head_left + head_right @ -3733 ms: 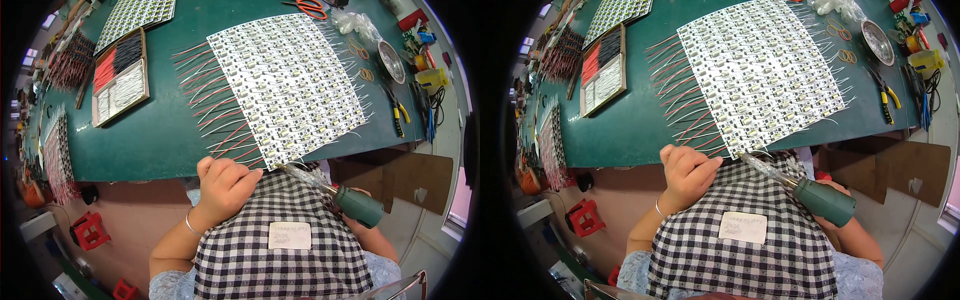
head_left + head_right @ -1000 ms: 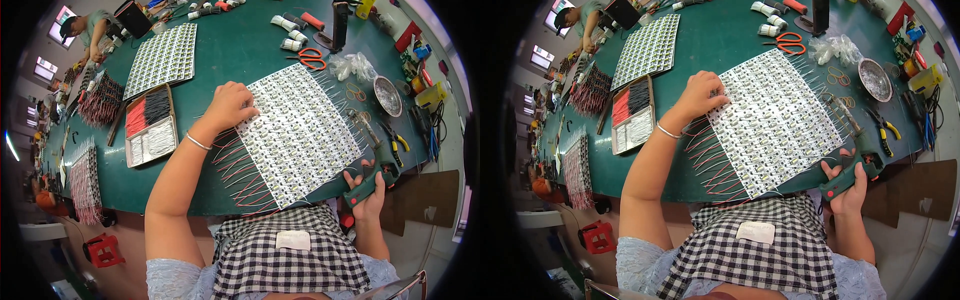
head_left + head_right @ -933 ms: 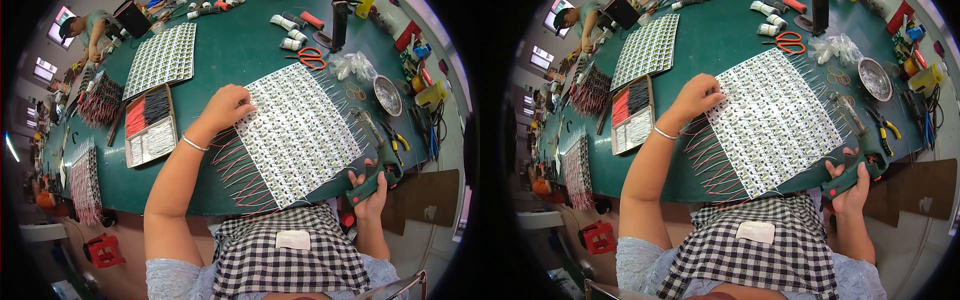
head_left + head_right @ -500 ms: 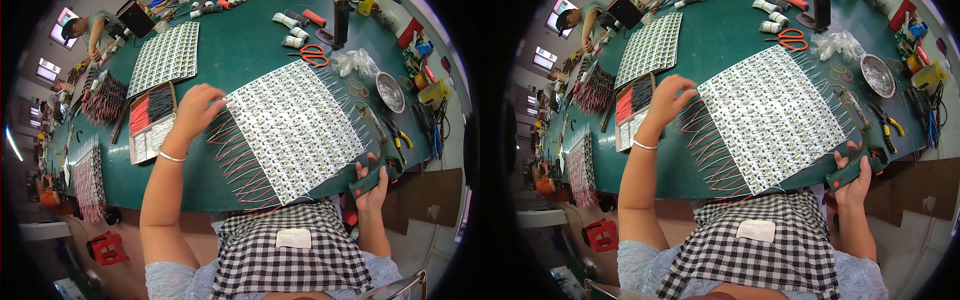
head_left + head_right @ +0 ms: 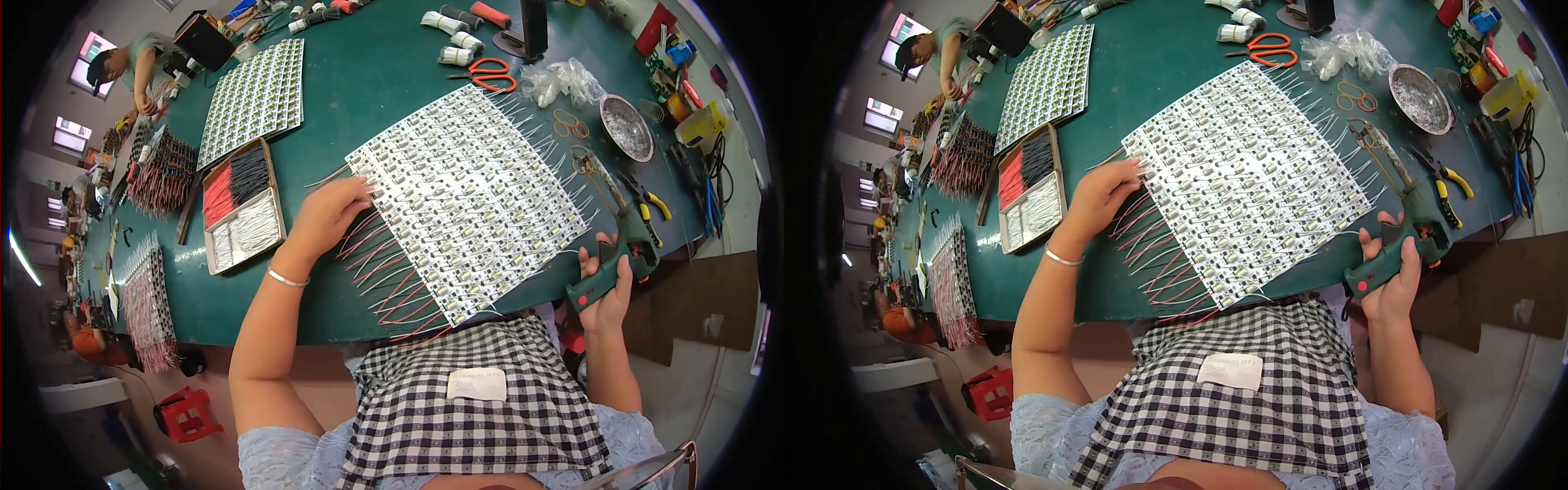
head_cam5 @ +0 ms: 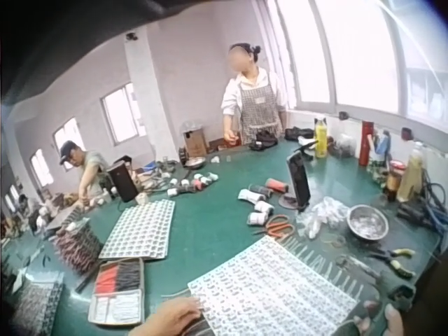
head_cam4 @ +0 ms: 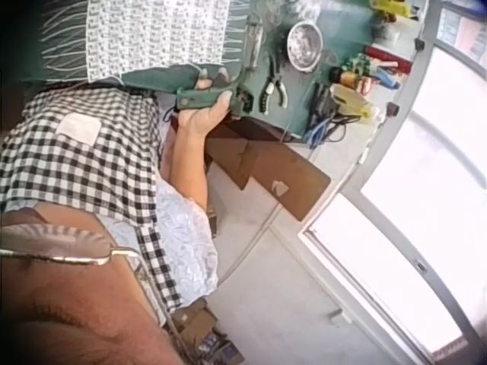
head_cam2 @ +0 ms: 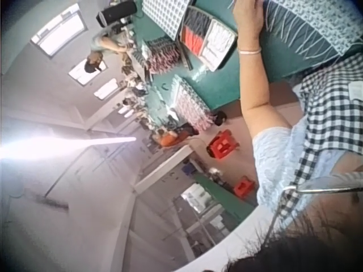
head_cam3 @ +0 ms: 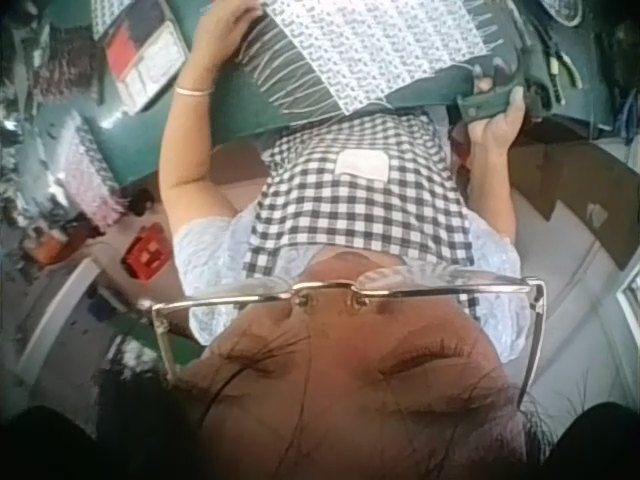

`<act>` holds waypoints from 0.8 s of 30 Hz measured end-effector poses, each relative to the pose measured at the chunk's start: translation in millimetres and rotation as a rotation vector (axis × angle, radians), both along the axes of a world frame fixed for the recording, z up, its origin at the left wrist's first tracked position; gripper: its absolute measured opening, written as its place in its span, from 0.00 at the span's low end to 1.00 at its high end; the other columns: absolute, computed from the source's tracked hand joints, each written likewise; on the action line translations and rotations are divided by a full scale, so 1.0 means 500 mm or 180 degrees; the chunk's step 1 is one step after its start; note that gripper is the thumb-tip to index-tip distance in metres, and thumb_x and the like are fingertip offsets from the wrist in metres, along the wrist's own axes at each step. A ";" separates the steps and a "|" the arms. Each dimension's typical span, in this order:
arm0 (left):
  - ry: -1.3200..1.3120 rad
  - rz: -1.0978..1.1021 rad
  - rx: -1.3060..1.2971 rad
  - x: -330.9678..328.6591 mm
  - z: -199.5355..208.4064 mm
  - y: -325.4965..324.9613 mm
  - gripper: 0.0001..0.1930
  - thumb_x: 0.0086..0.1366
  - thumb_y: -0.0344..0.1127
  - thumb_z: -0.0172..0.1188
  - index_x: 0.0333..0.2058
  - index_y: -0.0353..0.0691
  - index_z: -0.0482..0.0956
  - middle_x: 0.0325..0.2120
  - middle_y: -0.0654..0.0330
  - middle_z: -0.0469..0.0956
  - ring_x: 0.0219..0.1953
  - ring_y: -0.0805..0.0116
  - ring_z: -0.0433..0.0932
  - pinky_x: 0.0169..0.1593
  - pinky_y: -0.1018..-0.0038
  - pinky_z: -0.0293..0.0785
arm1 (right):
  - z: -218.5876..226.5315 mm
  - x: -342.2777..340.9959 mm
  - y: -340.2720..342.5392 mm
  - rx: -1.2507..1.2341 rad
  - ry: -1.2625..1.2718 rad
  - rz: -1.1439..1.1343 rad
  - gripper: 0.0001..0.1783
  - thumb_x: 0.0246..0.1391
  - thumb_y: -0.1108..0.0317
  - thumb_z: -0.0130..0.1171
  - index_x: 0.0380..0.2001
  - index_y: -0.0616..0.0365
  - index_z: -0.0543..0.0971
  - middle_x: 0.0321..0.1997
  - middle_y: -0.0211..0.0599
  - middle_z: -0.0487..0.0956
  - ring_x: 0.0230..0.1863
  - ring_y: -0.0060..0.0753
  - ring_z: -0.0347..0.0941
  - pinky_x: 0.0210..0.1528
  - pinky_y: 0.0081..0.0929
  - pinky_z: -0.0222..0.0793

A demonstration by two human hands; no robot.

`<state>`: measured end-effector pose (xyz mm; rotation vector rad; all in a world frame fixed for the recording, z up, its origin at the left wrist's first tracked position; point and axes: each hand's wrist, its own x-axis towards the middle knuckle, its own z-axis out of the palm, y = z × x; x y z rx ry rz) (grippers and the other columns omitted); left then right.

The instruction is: The person takes wires from a box and solders them onto a circuit board using a soldering tool.

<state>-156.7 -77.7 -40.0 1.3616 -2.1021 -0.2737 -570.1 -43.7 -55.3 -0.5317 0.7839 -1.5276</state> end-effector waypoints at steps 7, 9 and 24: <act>-0.0371 0.0811 0.0359 0.041 0.093 0.040 0.06 0.53 0.35 0.62 0.23 0.40 0.77 0.21 0.60 0.75 0.28 0.59 0.73 0.31 0.69 0.67 | 0.000 0.003 -0.003 0.0055 -0.0039 -0.0024 0.23 0.59 0.59 0.45 0.53 0.60 0.62 0.49 0.45 0.69 0.29 0.25 0.67 0.54 0.36 0.64; -0.0732 0.0434 -0.0421 -0.009 0.088 0.001 0.08 0.53 0.39 0.61 0.23 0.41 0.78 0.21 0.61 0.75 0.29 0.61 0.73 0.35 0.67 0.65 | 0.000 0.004 -0.004 0.0055 -0.0019 -0.0026 0.23 0.59 0.59 0.45 0.53 0.60 0.62 0.49 0.45 0.69 0.29 0.26 0.67 0.53 0.36 0.64; -0.0064 -0.0443 0.0188 -0.101 0.014 -0.006 0.08 0.49 0.32 0.64 0.22 0.40 0.72 0.22 0.58 0.70 0.28 0.58 0.69 0.31 0.67 0.65 | -0.001 0.003 -0.003 0.0035 0.0004 -0.0020 0.22 0.59 0.60 0.45 0.53 0.60 0.62 0.49 0.45 0.69 0.29 0.26 0.67 0.51 0.35 0.65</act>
